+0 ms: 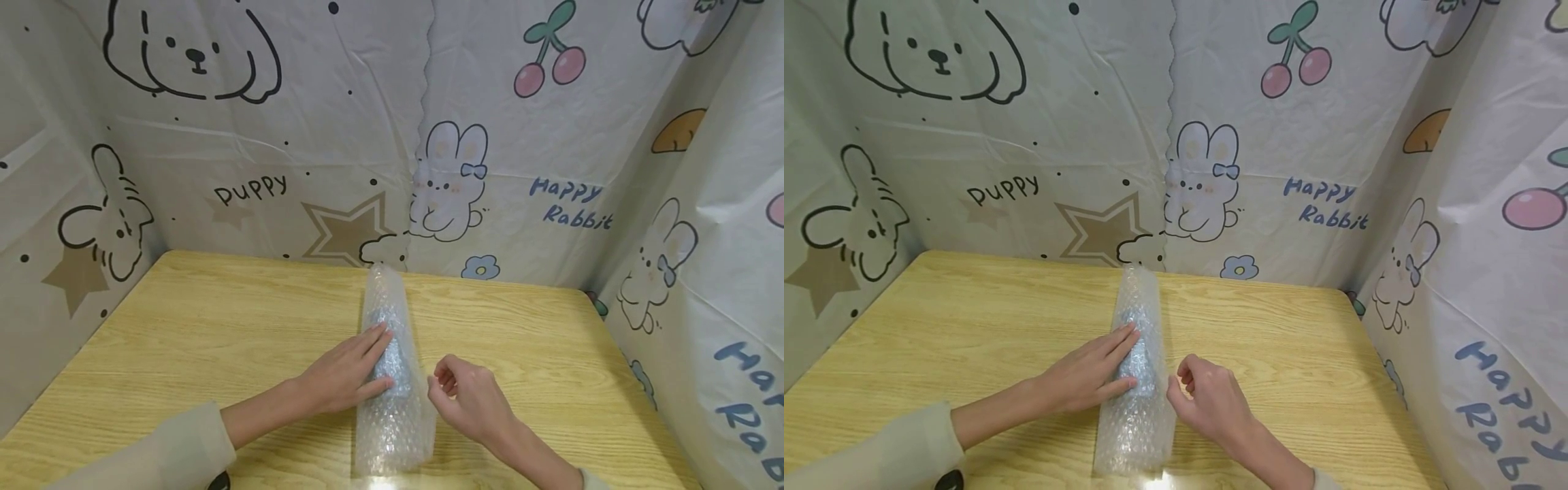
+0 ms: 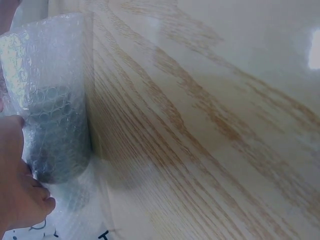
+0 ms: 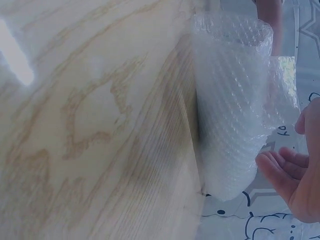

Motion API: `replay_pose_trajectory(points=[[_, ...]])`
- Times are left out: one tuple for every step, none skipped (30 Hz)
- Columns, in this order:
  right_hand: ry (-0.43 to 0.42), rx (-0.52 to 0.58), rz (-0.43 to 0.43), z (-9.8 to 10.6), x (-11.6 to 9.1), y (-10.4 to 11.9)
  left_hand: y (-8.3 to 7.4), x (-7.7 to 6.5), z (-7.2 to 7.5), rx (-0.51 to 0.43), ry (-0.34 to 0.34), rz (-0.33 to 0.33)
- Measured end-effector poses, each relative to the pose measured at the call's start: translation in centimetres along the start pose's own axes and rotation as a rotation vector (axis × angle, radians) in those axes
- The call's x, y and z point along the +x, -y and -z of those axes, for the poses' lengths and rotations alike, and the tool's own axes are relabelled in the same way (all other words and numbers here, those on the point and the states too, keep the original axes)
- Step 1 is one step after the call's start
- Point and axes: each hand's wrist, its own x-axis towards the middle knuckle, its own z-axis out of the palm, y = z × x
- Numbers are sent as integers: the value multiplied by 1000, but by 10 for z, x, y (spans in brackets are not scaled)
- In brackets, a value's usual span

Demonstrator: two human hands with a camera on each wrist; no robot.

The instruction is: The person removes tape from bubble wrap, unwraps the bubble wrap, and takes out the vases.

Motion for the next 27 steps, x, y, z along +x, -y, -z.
replay_pose_trajectory(points=[[-1, 2, 2, 0, 1, 0, 0, 0, 0, 1, 1, 1], [-3, 3, 4, 0, 1, 0, 0, 0, 0, 1, 0, 1], [-6, 3, 6, 1, 2, 0, 0, 0, -1, 2, -1, 1], [-8, 2, 6, 1, 3, 1, 0, 0, -1, 3, -2, 1], [-9, 2, 4, 1, 4, 1, 0, 0, -1, 4, -3, 0], [-8, 5, 2, 1, 5, 1, 0, 0, -1, 6, -4, -1], [-8, 4, 1, 1, 6, 1, 0, 0, -1, 6, -5, -3], [-9, 4, -3, 1, 7, 1, 0, 0, -1, 8, -6, -4], [-9, 4, -7, 1, 8, 0, 0, 0, -1, 10, -6, -4], [-7, 5, -11, 1, 9, 0, 0, 0, -1, 11, -6, -5], [-3, 2, -17, 1, 11, 0, 0, 1, -1, 12, -8, -7], [1, -5, -24, 1, 12, 0, 0, 1, 0, 13, -8, -7], [6, -15, -33, 0, 14, 0, -1, 1, 0, 13, -8, -7], [10, -20, -41, 0, 15, -1, -1, 1, 0, 13, -6, -6], [17, -31, -45, 0, 17, -1, -1, 1, 0, 12, -5, -6], [24, -41, -51, 0, 18, -1, -1, 2, 1, 11, -5, -7], [28, -51, -56, -1, 20, -1, -1, 2, 1, 11, -2, -7], [32, -57, -57, -1, 21, -2, -1, 2, 0, 10, -1, -8], [38, -63, -57, -2, 22, -2, -1, 3, 0, 10, 1, -9], [42, -66, -54, -3, 24, -3, -1, 3, 0, 12, 1, -10], [47, -71, -53, -3, 25, -3, -1, 3, 0, 12, 1, -12], [53, -74, -54, -4, 27, -3, -1, 3, 0, 14, 2, -12], [57, -78, -56, -5, 29, -4, -1, 4, 0, 16, 3, -12], [64, -81, -57, -6, 31, -4, -1, 4, 0, 17, 2, -13], [70, -86, -59, -6, 33, -4, -1, 4, 0, 18, 4, -13], [75, -90, -61, -7, 35, -4, -1, 4, -1, 17, 6, -12], [81, -94, -64, -8, 36, -4, -1, 5, -1, 16, 8, -11]])
